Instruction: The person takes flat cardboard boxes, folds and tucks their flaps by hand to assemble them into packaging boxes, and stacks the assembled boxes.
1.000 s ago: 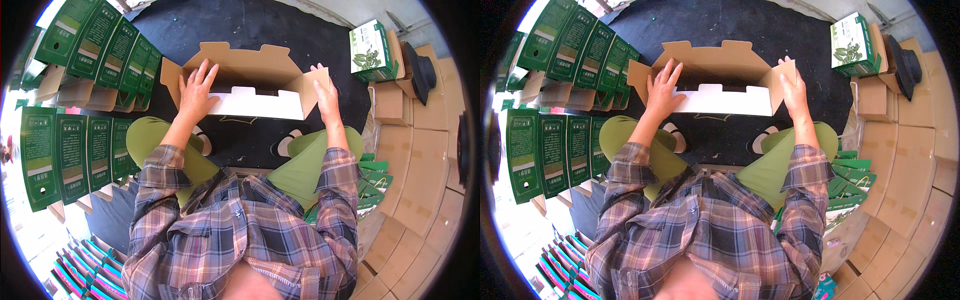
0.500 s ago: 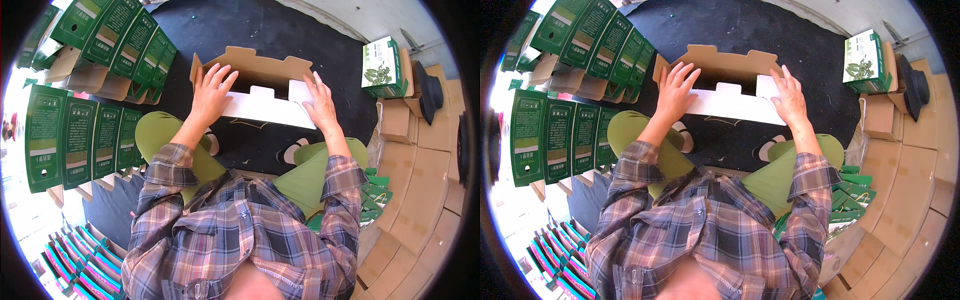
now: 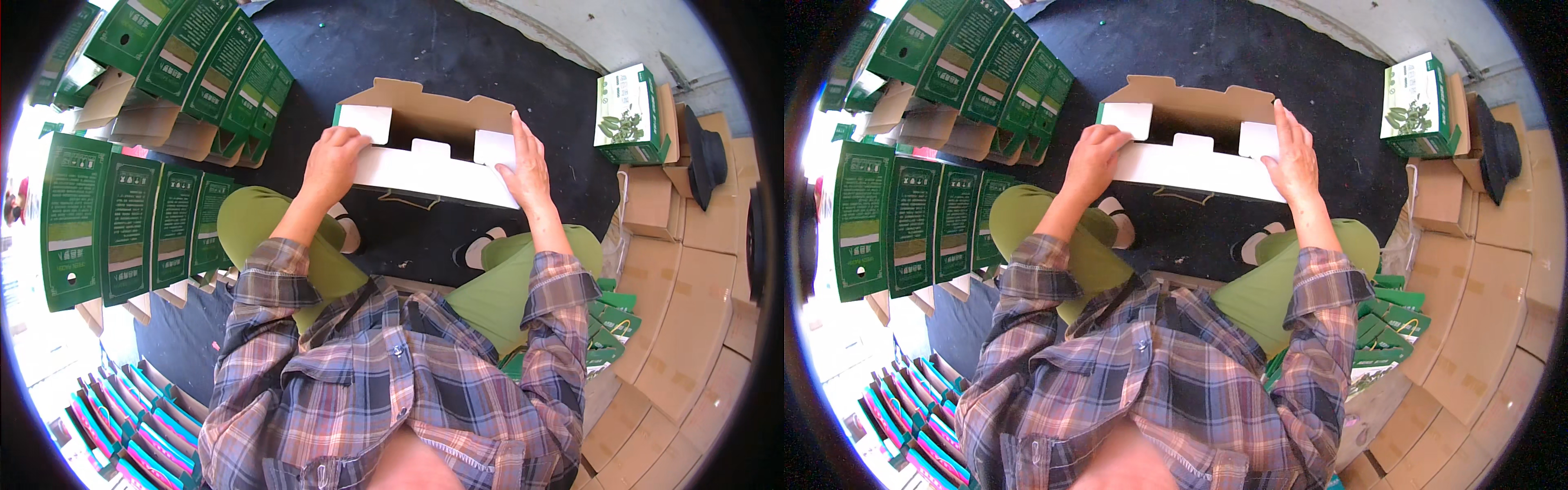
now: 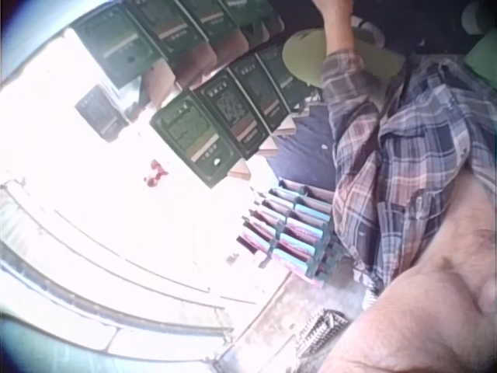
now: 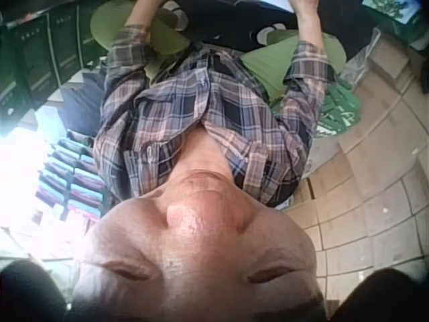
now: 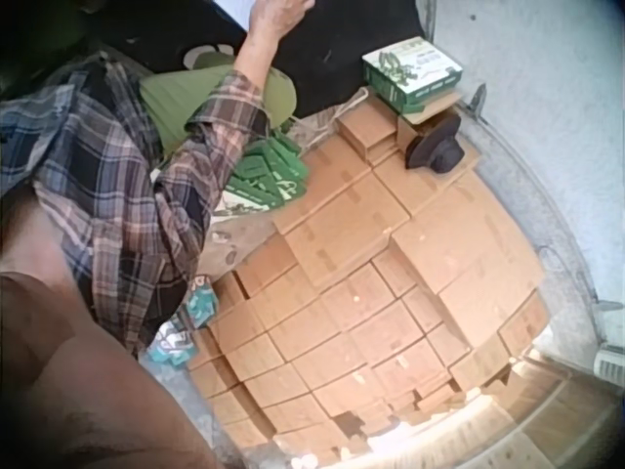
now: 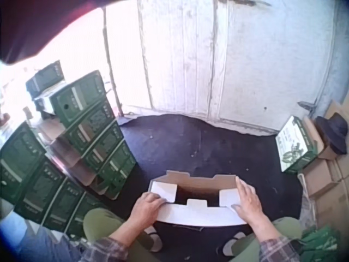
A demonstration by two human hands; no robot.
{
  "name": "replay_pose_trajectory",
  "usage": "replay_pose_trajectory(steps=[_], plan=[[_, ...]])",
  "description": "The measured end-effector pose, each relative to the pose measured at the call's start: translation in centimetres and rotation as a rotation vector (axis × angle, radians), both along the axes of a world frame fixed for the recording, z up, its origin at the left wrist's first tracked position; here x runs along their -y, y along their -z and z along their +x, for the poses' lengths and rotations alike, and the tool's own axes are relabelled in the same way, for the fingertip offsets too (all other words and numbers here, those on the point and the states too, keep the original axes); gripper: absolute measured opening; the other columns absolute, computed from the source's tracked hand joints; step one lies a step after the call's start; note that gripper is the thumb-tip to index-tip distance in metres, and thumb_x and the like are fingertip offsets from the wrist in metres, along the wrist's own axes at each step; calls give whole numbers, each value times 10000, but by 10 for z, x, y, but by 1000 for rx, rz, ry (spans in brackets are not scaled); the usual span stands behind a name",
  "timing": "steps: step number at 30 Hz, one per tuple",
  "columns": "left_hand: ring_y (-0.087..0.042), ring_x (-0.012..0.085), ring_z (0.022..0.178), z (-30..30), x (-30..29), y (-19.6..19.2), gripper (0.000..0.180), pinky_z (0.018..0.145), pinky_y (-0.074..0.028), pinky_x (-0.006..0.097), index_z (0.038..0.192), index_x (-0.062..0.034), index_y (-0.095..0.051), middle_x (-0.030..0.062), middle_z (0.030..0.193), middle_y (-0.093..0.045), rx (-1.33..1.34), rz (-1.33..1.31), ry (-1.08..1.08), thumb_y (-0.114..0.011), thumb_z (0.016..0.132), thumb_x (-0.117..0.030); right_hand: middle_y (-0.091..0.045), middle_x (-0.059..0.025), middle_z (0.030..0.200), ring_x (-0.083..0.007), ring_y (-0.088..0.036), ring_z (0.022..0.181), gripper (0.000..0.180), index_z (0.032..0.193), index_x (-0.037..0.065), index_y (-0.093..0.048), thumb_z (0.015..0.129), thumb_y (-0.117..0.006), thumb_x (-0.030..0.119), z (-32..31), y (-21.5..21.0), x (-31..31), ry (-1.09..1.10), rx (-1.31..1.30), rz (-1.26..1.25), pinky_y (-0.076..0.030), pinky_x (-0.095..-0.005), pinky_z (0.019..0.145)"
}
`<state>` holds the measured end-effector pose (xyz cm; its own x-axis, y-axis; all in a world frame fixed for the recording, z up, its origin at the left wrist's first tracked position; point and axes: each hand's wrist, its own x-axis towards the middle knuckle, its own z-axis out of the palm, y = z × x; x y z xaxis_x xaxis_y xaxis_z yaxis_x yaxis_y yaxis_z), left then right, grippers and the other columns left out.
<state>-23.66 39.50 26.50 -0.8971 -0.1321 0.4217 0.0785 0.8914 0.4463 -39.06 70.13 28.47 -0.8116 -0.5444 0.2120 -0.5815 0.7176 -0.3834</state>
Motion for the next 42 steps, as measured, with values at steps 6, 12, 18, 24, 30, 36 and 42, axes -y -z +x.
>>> replay_pose_trajectory(steps=[6, 12, 18, 24, 30, 36, 42], plan=[[-537, 302, 1027, -4, 3, 7, 165, 873, -466, 394, 920, -50, -671, 76, 984, -609, 130, 65, -18, -626, 763, -19, -496, -97, 1344, -341, -430, 1255, 716, 1348, 163, -480, 694, -723, 2, -5, 7, -9, -69, 10, -54, -389, -410, 1046], [-526, 319, 1058, -12, 10, 12, 234, 889, -442, 380, 981, -50, -633, 121, 1038, -596, 121, 182, -112, -677, 752, -68, -560, -72, 1281, -350, -438, 1251, 323, 1115, 135, -663, 803, -626, 59, -11, 28, -17, -87, -178, 79, -395, -411, 1036], [-348, 372, 1286, -24, -2, 4, 792, 1037, -378, 453, 1357, -143, -461, 160, 1396, -373, 197, 89, -153, -817, 655, -232, -503, -80, 1330, -331, -380, 1296, 460, 1196, 129, -603, 762, -728, 219, 0, 24, -9, -56, -85, 86, -393, -429, 1031], [-354, 378, 1269, -32, -11, 6, 828, 983, -436, 465, 1342, -170, -472, 142, 1384, -369, 350, 82, -203, -845, 607, -252, -499, -95, 1195, -301, -429, 1185, 683, 1262, 143, -533, 649, -809, 261, 8, 14, 0, -5, -45, 126, -419, -412, 984], [-410, 351, 1211, -35, -25, 5, 733, 910, -488, 447, 1244, -147, -533, 108, 1304, -434, 335, 3, -314, -853, 590, -231, -520, -72, 1120, -281, -478, 1103, 630, 1176, 128, -564, 625, -832, 271, 10, 15, 12, 65, -111, 185, -463, -407, 884], [-442, 330, 1169, -29, -21, 6, 643, 871, -502, 443, 1181, -133, -571, 101, 1264, -461, 289, -9, -327, -840, 609, -249, -559, -75, 1055, -274, -518, 1046, 502, 1106, 115, -614, 666, -812, 256, 11, 15, 14, 54, -144, 139, -473, -385, 846], [-589, 185, 899, -29, 33, 50, 451, 798, -457, 329, 1064, -47, -653, 74, 1037, -628, 225, 978, -538, -636, 864, -451, -608, -25, 784, -163, -611, 688, 270, 954, 65, -648, 899, -619, 328, -28, 60, -46, 547, 650, -725, -491, -292, 611]])
